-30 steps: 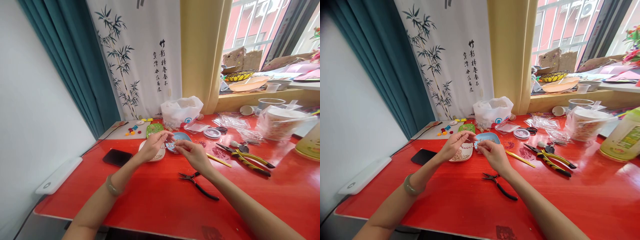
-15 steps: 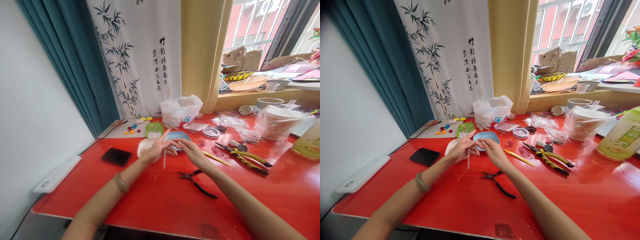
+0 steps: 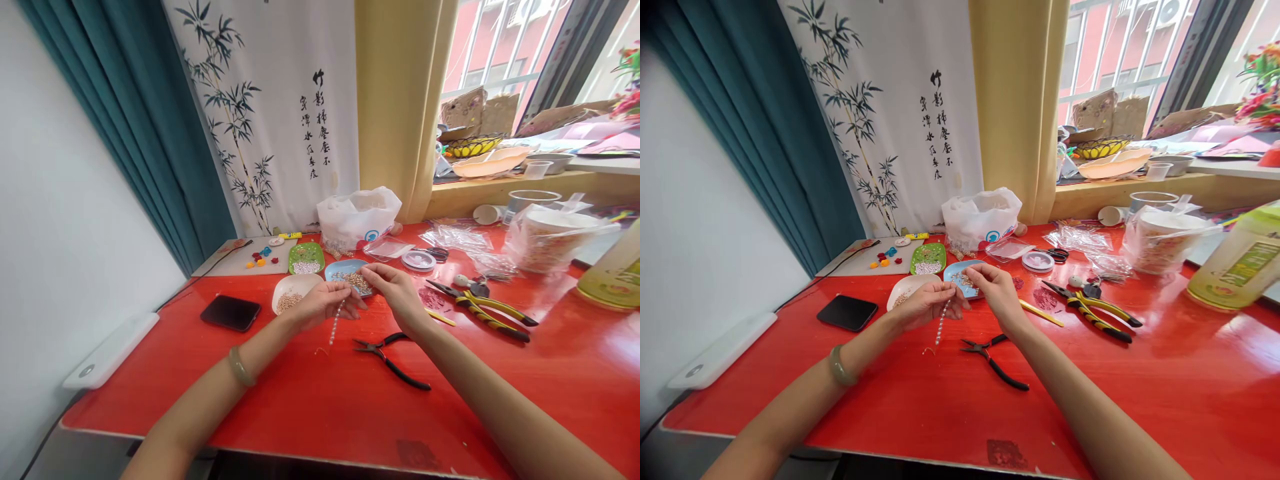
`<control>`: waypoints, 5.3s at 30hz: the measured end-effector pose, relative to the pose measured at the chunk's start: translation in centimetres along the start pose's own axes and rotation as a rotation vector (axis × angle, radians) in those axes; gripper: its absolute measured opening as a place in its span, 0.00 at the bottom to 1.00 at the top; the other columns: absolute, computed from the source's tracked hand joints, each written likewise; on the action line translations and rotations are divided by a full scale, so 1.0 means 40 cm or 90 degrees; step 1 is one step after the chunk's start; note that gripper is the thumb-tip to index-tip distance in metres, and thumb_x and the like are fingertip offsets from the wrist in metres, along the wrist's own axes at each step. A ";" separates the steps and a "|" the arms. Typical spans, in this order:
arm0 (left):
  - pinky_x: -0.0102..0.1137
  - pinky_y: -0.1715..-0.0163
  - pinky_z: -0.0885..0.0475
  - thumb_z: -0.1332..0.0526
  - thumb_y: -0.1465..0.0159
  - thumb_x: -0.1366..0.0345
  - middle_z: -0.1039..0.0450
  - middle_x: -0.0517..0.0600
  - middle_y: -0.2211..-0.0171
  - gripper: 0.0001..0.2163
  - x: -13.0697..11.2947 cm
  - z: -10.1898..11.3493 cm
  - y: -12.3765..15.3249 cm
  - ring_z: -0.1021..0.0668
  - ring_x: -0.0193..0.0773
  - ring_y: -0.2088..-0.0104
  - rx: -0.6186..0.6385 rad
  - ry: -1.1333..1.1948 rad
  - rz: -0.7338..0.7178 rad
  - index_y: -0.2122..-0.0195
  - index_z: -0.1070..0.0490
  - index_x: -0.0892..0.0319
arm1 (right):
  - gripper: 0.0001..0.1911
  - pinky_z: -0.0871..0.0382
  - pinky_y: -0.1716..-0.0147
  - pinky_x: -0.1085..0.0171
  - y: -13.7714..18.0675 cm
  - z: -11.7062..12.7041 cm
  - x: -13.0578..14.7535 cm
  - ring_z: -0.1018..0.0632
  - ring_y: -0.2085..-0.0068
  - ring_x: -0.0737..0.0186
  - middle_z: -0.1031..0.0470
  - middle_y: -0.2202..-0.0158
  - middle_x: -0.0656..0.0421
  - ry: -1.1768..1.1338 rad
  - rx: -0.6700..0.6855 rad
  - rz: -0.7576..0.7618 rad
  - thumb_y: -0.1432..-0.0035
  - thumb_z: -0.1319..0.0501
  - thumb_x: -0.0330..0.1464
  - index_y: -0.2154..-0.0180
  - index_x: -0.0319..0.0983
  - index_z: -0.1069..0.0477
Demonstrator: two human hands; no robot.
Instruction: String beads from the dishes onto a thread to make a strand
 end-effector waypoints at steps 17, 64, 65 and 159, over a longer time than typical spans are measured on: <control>0.26 0.63 0.31 0.48 0.40 0.69 0.26 0.49 0.73 0.08 -0.080 0.071 0.028 0.24 0.29 0.70 -0.290 0.308 -0.168 0.74 0.34 0.63 | 0.18 0.34 0.61 0.60 0.050 -0.100 -0.063 0.24 0.63 0.61 0.25 0.64 0.50 -0.173 0.273 -0.319 0.43 0.53 0.43 0.60 0.37 0.37; 0.22 0.71 0.34 0.34 0.56 0.72 0.29 0.45 0.78 0.10 -0.152 0.078 0.068 0.28 0.25 0.76 -0.353 0.077 -0.182 0.73 0.32 0.64 | 0.13 0.39 0.54 0.57 0.020 -0.063 0.002 0.29 0.56 0.59 0.27 0.59 0.55 0.144 0.202 -0.042 0.49 0.44 0.38 0.64 0.38 0.29; 0.22 0.71 0.34 0.34 0.57 0.72 0.29 0.45 0.78 0.10 -0.148 0.071 0.066 0.28 0.25 0.75 -0.350 0.071 -0.173 0.73 0.32 0.64 | 0.13 0.40 0.53 0.58 0.016 -0.058 0.016 0.30 0.54 0.59 0.28 0.57 0.55 0.157 0.172 -0.011 0.49 0.44 0.38 0.63 0.39 0.29; 0.29 0.63 0.33 0.34 0.56 0.67 0.27 0.51 0.71 0.07 -0.131 0.195 0.051 0.27 0.31 0.70 -0.398 -0.002 -0.228 0.76 0.28 0.63 | 0.12 0.30 0.67 0.66 0.062 -0.120 -0.083 0.23 0.70 0.66 0.26 0.67 0.56 -0.147 0.315 -0.301 0.52 0.39 0.30 0.63 0.36 0.34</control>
Point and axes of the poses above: each hand's wrist, its own y-axis away from the middle knuckle, its own z-axis out of the back of the hand, x = y × z, the point moved 6 cm from there along -y, towards the middle knuckle
